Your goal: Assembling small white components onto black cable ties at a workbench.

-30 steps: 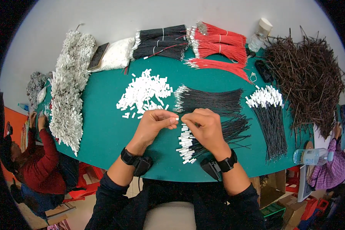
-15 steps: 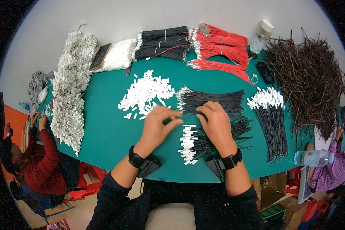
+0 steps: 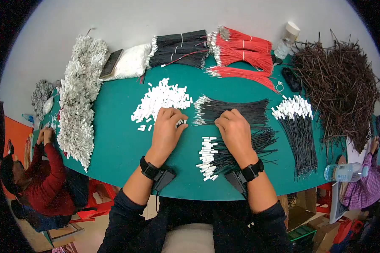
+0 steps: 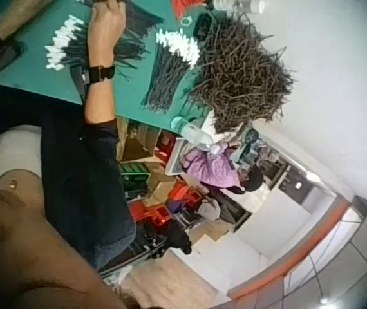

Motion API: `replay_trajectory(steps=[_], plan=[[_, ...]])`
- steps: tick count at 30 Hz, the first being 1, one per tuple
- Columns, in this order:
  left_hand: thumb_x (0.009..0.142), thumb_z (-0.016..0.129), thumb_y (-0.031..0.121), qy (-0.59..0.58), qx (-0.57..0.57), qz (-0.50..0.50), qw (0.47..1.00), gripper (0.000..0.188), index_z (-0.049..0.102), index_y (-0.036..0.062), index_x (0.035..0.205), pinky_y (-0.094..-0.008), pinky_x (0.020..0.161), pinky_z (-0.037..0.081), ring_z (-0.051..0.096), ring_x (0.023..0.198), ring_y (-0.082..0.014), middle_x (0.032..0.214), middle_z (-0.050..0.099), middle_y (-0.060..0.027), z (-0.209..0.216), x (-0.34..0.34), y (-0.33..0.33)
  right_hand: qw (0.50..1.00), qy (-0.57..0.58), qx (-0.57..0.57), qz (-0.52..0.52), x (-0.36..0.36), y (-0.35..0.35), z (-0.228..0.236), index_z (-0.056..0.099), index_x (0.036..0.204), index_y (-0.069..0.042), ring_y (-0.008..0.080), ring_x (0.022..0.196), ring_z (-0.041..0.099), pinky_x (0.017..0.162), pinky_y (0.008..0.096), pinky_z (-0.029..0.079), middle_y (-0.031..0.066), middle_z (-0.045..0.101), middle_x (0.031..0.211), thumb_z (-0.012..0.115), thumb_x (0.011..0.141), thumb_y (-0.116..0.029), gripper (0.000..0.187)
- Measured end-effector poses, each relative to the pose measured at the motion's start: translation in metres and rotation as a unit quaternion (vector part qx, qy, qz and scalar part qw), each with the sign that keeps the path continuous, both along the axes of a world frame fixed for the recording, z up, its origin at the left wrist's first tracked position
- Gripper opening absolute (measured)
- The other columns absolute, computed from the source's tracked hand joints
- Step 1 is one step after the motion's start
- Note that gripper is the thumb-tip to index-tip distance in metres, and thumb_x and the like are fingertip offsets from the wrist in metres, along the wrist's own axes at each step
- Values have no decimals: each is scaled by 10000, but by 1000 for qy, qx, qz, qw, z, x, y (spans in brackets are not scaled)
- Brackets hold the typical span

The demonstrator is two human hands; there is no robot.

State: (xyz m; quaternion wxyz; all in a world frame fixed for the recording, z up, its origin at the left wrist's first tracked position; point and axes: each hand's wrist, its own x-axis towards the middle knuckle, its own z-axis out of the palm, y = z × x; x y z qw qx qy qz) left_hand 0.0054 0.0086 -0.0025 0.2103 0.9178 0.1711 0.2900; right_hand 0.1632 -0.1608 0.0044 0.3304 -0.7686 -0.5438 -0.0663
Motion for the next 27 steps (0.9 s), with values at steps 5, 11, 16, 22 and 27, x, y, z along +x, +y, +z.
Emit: replay_trajectory(steps=[5, 11, 16, 22, 27], plan=[[805, 803, 8, -3, -222, 3, 975, 159, 707, 22, 930, -326, 693, 537, 651, 767, -176, 838, 701, -59, 7, -4, -3, 999, 16, 42, -1, 3, 0, -4, 733, 941, -7, 305, 857, 624, 751, 395, 525, 116, 668, 879, 761, 774, -1, 169], [892, 769, 28, 11, -462, -28, 886, 106, 679, -14, 931, -263, 659, 558, 691, 731, -121, 872, 758, -102, 12, -6, 1, 1000, 19, 21, -2, -4, 3, 0, 720, 900, -8, 303, 849, 622, 754, 395, 525, 106, 662, 867, 747, 791, -20, 114], [940, 719, 51, -73, -616, -72, 781, 81, 672, -15, 944, -271, 736, 596, 731, 824, -171, 938, 758, -152, 4, -6, 1, 1000, 12, -1, 19, 0, 1, 0, 714, 921, -12, 303, 850, 625, 752, 395, 529, 101, 667, 871, 740, 795, -21, 129], [982, 679, 90, -69, -655, -74, 749, 103, 667, -9, 954, -278, 777, 611, 736, 853, -185, 977, 752, -175, 7, -6, 1, 997, 43, 63, 23, 0, 3, -1, 694, 930, 22, 302, 841, 645, 761, 380, 531, 126, 680, 883, 747, 807, 18, 134], [984, 688, 122, -75, -662, -73, 743, 128, 663, 1, 951, -271, 759, 603, 733, 840, -176, 962, 753, -161, 4, -6, 2, 977, 198, 78, 11, -12, 4, 9, 681, 931, 37, 204, 735, 661, 679, 317, 529, 121, 677, 841, 735, 846, 38, 100]])
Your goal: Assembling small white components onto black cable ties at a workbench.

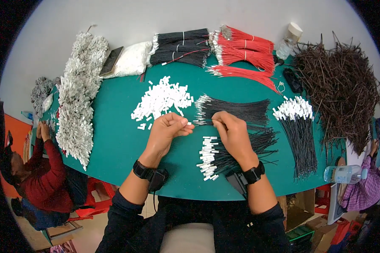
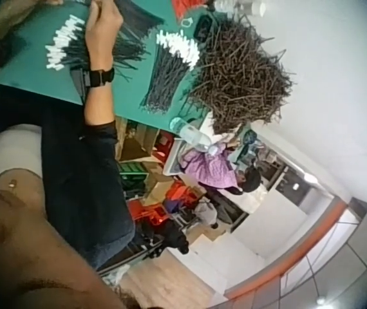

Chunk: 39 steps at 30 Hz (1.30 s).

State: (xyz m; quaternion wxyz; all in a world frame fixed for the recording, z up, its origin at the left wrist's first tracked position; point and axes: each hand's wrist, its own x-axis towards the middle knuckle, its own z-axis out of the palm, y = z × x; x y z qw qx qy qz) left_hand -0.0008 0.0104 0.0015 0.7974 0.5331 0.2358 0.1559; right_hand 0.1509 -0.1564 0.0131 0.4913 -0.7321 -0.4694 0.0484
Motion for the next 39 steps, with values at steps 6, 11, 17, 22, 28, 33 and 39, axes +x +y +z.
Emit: replay_trajectory(steps=[6, 11, 17, 22, 28, 33, 39], plan=[[983, 698, 143, 12, 16, -4, 1000, 130, 657, 23, 957, -245, 729, 571, 702, 779, -135, 903, 744, -102, -3, 0, 1, 997, 58, 47, 16, -6, -1, 4, 700, 937, 38, 114, 655, 623, 580, 266, 485, 102, 667, 778, 743, 851, 34, 96], [986, 695, 144, 0, 8, -4, 1000, 123, 655, 31, 957, -237, 739, 559, 683, 767, -118, 883, 735, -81, -4, 0, 0, 999, -5, 28, 26, -9, -3, 15, 748, 930, -9, 188, 632, 610, 547, 310, 450, 97, 664, 740, 778, 825, 9, 110], [971, 701, 88, -30, -19, -14, 999, 81, 662, 19, 984, -243, 771, 564, 700, 823, -126, 926, 743, -87, -4, 1, -2, 996, -51, 66, 32, -8, -3, 12, 763, 914, -21, 225, 647, 610, 569, 329, 460, 94, 658, 727, 790, 785, 23, 139], [935, 725, 28, -39, -21, -7, 999, 120, 695, -8, 1045, -248, 790, 569, 712, 857, -139, 965, 752, -99, -4, 1, -4, 996, -64, 60, 34, -8, -4, 13, 772, 922, -15, 193, 664, 628, 589, 301, 465, 85, 704, 766, 778, 780, 45, 154], [906, 755, 20, -18, 8, -14, 1000, 157, 730, -24, 1055, -247, 773, 566, 711, 831, -137, 949, 758, -104, -2, 0, -3, 996, -64, 59, 29, -8, -5, 14, 776, 923, -18, 189, 670, 631, 591, 298, 466, 84, 704, 766, 782, 775, 45, 161], [897, 766, 26, -10, 11, -9, 1000, 148, 740, -24, 1034, -242, 746, 556, 703, 806, -128, 922, 758, -97, 2, 1, -5, 996, -64, 50, 22, -9, -6, 18, 779, 922, -22, 186, 691, 638, 592, 294, 471, 82, 717, 784, 786, 772, 42, 163], [901, 761, 26, -14, 18, -12, 1000, 147, 737, -17, 1039, -243, 747, 548, 697, 808, -124, 916, 756, -90, 1, 0, -5, 996, -61, 68, 16, -10, -5, 18, 760, 890, -25, 245, 712, 662, 632, 339, 505, 96, 707, 788, 791, 771, 21, 131]])
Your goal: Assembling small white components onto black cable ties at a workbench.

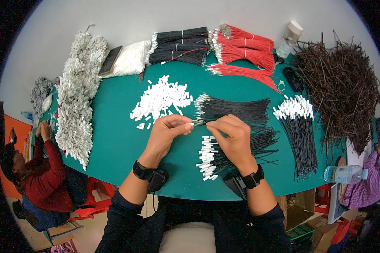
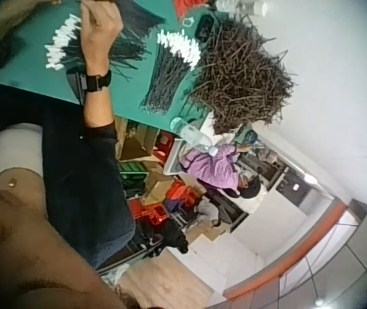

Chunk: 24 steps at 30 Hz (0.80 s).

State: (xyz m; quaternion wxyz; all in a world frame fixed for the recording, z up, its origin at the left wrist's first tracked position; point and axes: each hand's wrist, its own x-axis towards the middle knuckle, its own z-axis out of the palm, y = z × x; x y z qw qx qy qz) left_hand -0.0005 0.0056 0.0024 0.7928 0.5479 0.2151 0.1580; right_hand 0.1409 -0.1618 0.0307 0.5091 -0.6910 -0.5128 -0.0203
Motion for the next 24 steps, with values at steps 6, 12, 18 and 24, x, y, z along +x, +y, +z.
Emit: replay_trajectory(steps=[6, 12, 18, 24], plan=[[907, 755, 27, 0, 3, -3, 1000, 141, 732, -15, 1040, -247, 761, 547, 697, 814, -124, 921, 756, -90, 0, -1, 0, 1000, -21, -8, -2, 2, -2, -1, 777, 898, -36, 197, 752, 676, 626, 297, 495, 75, 739, 830, 786, 767, 35, 150], [912, 750, 31, 8, 1, -7, 1000, 136, 731, -13, 1039, -249, 766, 549, 702, 830, -129, 936, 758, -94, 2, 0, 0, 998, -64, -12, -2, 2, -2, 0, 771, 889, -50, 216, 749, 677, 677, 319, 499, 70, 738, 832, 792, 757, 19, 150], [913, 748, 30, 4, 11, -15, 1000, 141, 731, -16, 1045, -252, 769, 552, 706, 838, -134, 940, 759, -100, 1, 0, 0, 996, -84, -22, -3, 3, -2, -2, 769, 880, -67, 220, 739, 671, 681, 329, 483, 62, 730, 821, 801, 750, 1, 151], [905, 755, 26, -3, 26, -23, 999, 149, 735, -21, 1044, -255, 766, 553, 706, 829, -135, 936, 759, -108, 0, 0, -2, 995, -93, -23, 1, 2, -2, -3, 770, 879, -73, 222, 732, 666, 670, 333, 472, 60, 721, 808, 801, 748, 0, 153]])
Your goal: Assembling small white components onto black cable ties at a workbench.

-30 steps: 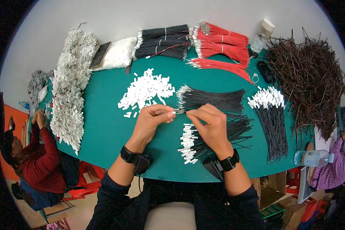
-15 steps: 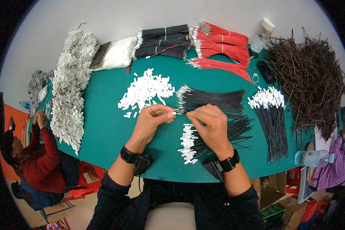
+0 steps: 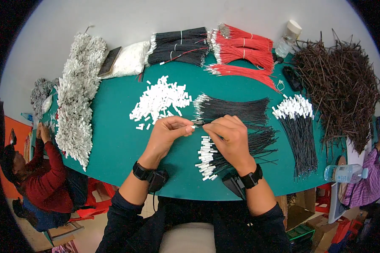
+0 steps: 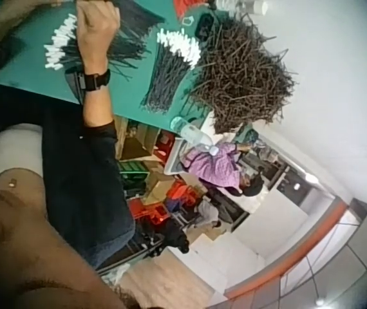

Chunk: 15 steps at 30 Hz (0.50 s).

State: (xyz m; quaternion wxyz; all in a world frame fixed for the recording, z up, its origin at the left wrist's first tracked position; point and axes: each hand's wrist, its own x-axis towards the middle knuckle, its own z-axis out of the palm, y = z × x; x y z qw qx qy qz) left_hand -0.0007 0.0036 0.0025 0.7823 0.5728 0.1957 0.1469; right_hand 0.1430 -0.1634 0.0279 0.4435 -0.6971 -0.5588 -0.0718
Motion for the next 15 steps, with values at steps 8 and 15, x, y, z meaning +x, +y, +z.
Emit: replay_trajectory(steps=[8, 15], plan=[[901, 757, 24, 16, 11, -3, 1000, 141, 740, -22, 1032, -250, 756, 547, 698, 808, -129, 915, 758, -102, 1, 0, 1, 1000, 9, -1, 3, -1, 0, 0, 771, 878, -70, 223, 725, 664, 659, 332, 471, 61, 720, 810, 799, 750, 2, 149], [905, 754, 31, -2, 0, -6, 1000, 137, 737, -19, 1032, -252, 757, 544, 697, 816, -127, 913, 755, -97, 0, 0, 0, 997, 74, 22, 17, -5, 1, 0, 770, 895, -52, 218, 728, 681, 607, 309, 503, 82, 721, 827, 792, 767, 19, 149]])
